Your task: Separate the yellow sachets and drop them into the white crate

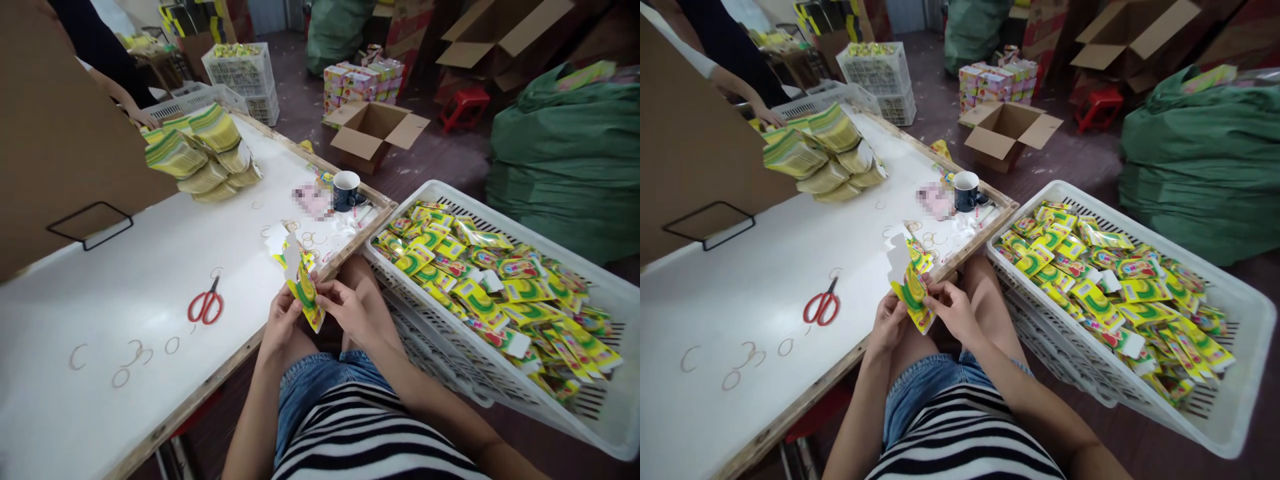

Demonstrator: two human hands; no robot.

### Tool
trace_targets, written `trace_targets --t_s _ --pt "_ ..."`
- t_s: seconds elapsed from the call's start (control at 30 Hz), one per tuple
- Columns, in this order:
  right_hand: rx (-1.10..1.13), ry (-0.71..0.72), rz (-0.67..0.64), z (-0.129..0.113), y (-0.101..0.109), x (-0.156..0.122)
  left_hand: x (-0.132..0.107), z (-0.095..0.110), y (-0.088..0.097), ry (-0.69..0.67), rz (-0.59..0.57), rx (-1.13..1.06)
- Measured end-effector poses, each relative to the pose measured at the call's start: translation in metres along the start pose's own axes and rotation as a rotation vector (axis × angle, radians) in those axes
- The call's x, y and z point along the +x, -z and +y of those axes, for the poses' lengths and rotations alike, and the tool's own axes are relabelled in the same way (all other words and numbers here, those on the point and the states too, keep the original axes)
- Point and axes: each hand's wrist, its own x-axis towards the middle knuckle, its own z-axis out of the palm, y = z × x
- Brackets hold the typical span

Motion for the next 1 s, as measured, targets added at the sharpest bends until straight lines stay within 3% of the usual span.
trace_targets --t_s 0.2,0.37,0.6,0.87,1.0 --pt "-0.162 0.075 0.000 -0.010 -0.001 -0.008 0.001 -0.010 -0.010 -0.045 0.247 0.012" --pt "-0.318 0.129 0.132 -0.009 0.000 -0.009 -0.007 0.001 -0.022 -0.122 0.315 0.172" --pt "-0.399 0.228 -0.003 -0.023 0.015 -0.008 -0.015 0.013 -0.024 -0.067 0.139 0.260" --pt "-0.400 0.260 -0.242 -0.047 0.032 0.000 -0.022 0.025 -0.018 0.039 -0.096 0.145" --pt "-0.436 0.318 -0.266 -0.048 0.036 0.002 -0.029 0.028 -0.020 0.083 -0.140 0.132"
